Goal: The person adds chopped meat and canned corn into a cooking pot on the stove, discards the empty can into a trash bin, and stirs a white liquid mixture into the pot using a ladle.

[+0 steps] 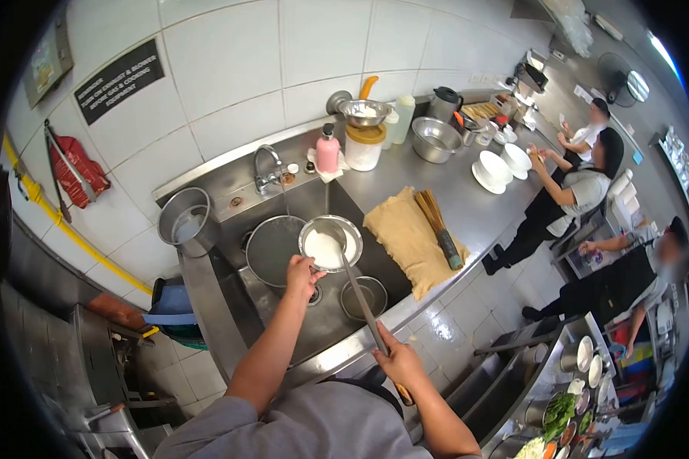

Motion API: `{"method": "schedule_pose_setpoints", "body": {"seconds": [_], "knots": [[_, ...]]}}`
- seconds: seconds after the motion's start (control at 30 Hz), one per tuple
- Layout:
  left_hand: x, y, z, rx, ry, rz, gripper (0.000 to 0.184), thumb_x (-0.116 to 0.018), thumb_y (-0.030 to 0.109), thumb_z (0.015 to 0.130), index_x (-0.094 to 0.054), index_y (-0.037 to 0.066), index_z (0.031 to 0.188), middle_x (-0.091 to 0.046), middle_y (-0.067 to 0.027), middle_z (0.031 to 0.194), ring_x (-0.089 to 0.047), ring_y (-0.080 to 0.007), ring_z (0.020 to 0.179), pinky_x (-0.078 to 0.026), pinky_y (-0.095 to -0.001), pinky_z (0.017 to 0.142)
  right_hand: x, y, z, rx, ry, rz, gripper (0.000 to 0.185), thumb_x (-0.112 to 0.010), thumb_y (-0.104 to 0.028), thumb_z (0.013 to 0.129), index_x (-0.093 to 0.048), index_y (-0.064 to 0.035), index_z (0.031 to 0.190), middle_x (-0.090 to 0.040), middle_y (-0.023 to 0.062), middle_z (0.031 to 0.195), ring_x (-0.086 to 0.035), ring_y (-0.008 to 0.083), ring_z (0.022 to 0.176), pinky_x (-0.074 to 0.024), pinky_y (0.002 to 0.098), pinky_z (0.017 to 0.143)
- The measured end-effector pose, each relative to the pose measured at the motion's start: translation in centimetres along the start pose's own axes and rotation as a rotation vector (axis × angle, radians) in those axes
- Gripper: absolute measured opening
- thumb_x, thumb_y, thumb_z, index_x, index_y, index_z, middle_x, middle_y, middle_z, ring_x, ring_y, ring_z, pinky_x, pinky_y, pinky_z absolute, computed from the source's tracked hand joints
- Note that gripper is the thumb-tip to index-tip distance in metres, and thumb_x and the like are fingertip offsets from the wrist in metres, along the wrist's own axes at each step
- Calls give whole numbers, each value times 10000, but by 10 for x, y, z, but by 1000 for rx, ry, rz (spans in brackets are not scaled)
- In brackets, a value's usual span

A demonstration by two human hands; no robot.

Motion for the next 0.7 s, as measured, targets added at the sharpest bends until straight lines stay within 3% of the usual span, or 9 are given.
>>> {"method": "schedule_pose_setpoints", "body": {"seconds": [0.07, 0.13, 0.27, 0.37, 0.43, 0.6, 0.7], "knots": [[-5, -7, -3, 21, -3, 6, 119, -556, 13, 847, -451, 66, 859, -482, -61, 804, -515, -162, 670, -606, -460, 634, -1, 4, -8, -43, -8, 57, 681, -674, -253, 846, -368, -276, 1454, -650, 189, 754, -651, 286, 650, -505, 368, 665], [-13, -11, -10, 41, 0, -8, 148, -577, 16, 840, -450, 91, 828, -458, -20, 683, -445, -107, 539, -590, -409, 572, -5, 4, -18, -123, -98, 276, 690, -664, -140, 873, -340, -238, 1475, -620, 38, 743, -507, 115, 515, -466, 255, 576], [-24, -26, -14, 76, -36, 6, 150, -581, 13, 835, -453, 91, 829, -453, -16, 676, -442, -107, 536, -591, -413, 577, -8, 22, -37, -117, -68, 309, 685, -654, -120, 881, -336, -221, 1478, -583, -1, 729, -464, 99, 509, -457, 247, 557], [-24, -39, -15, 113, -62, 70, 130, -570, 7, 839, -463, 55, 893, -503, -67, 818, -527, -163, 676, -605, -437, 636, 2, 30, -57, -109, 63, 315, 694, -658, -117, 878, -332, -225, 1480, -564, 9, 698, -474, 95, 515, -458, 255, 554], [-31, -43, -20, 119, -105, 71, 144, -584, 10, 835, -470, 63, 903, -507, -58, 820, -523, -156, 669, -594, -416, 607, 17, 28, -72, -175, 96, 261, 676, -688, -199, 850, -383, -239, 1452, -644, 164, 766, -580, 174, 599, -494, 298, 675], [-59, -46, -51, 151, -187, 72, 168, -601, 17, 830, -474, 81, 918, -509, -39, 816, -523, -156, 701, -583, -410, 616, 32, 39, -105, -188, 220, 198, 675, -671, -229, 855, -365, -242, 1457, -668, 220, 897, -649, 303, 691, -508, 351, 718], [-86, -47, -84, 144, -254, 101, 161, -577, 20, 844, -450, 86, 917, -563, -60, 875, -597, -190, 751, -580, -402, 609, 38, 46, -128, -210, 258, 159, 666, -651, -258, 863, -354, -243, 1459, -663, 237, 943, -651, 376, 759, -508, 392, 738]]}}
Point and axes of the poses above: each hand's wrist, its own z-axis towards the middle knuckle, its own x-axis out of the back of the hand, y = z × x, the point moved 7 cm from there along z, towards the middle knuckle
